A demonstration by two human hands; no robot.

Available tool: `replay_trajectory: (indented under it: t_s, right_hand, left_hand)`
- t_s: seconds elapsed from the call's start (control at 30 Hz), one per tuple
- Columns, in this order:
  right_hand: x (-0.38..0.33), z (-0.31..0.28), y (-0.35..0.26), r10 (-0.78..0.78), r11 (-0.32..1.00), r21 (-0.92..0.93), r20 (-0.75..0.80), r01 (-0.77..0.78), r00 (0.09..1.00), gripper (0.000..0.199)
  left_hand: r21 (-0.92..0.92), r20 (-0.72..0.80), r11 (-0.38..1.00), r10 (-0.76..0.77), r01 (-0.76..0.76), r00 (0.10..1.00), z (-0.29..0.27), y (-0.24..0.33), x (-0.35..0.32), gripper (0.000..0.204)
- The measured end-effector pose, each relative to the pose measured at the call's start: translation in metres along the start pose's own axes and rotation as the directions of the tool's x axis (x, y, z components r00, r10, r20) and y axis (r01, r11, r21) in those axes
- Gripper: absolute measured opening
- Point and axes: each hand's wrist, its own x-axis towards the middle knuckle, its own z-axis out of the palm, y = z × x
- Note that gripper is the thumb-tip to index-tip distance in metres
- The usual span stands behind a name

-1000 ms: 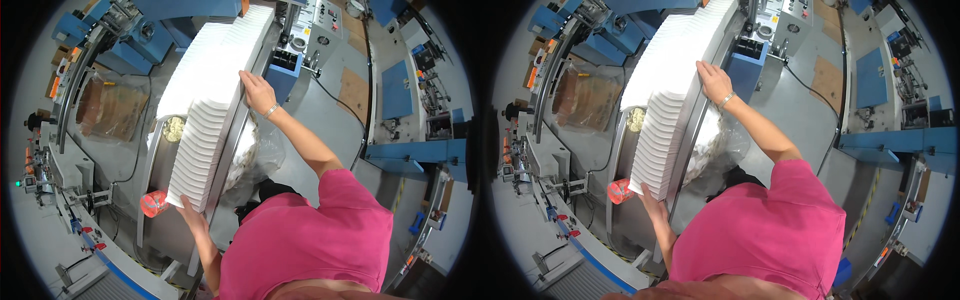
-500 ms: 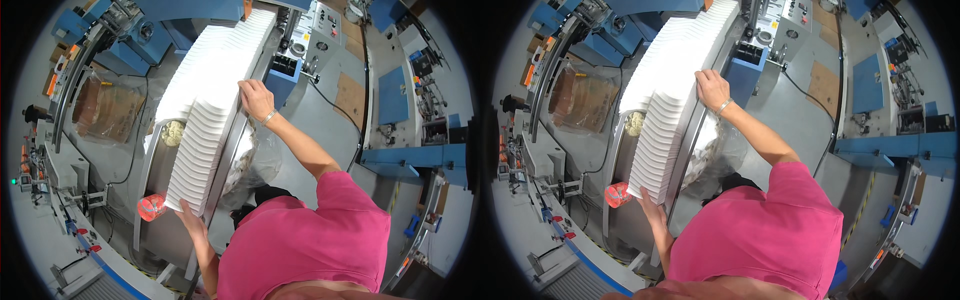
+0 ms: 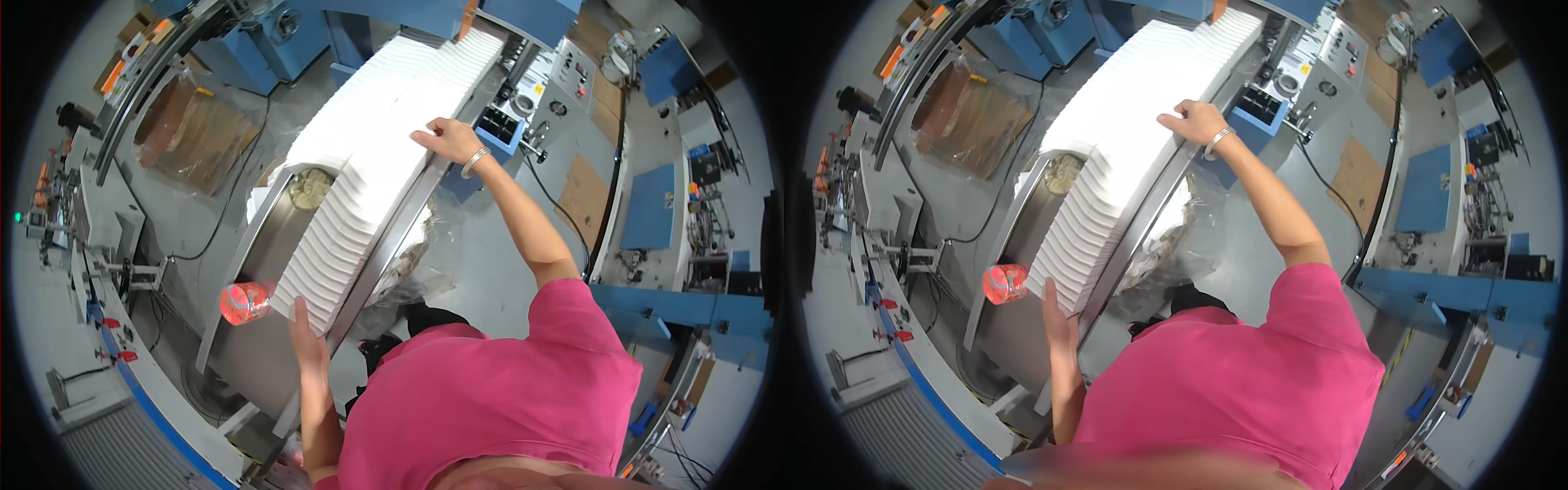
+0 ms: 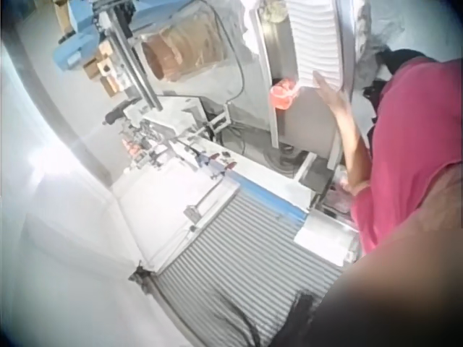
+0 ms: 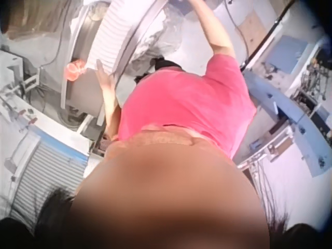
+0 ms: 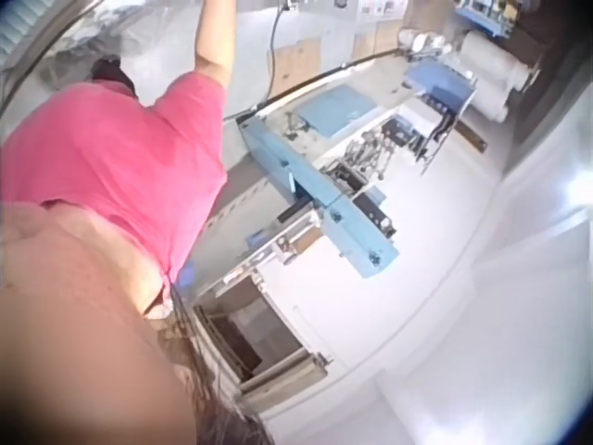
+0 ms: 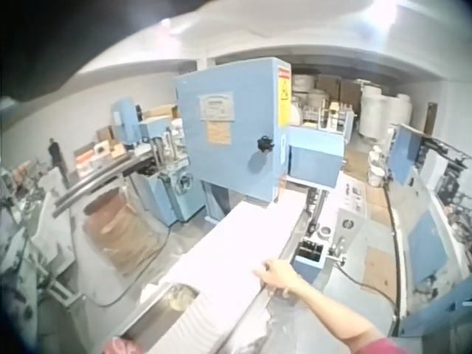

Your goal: The recorder is packing stacks of folded paper napkins into a packaging machine or onto a conveyor belt.

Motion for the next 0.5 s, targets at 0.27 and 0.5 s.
replay_trajectory:
  t_s: [0.27,0.5]
  right_hand:
    - [0.026,-0.022,-0.011,0.169,0.950,0.126,0.559,-0.285,0.811,0.105]
    - [0.032,-0.016,-0.019,0.201,0.942,0.078,0.649,-0.327,0.734,0.126]
  left_hand:
    - [0.151,0.029,0.982,0.111,-0.114,0.993,-0.008,-0.005,0.008,0.058]
    - [0.275,0.059,0.952,0.120,-0.131,0.991,-0.012,-0.002,0.017,0.081]
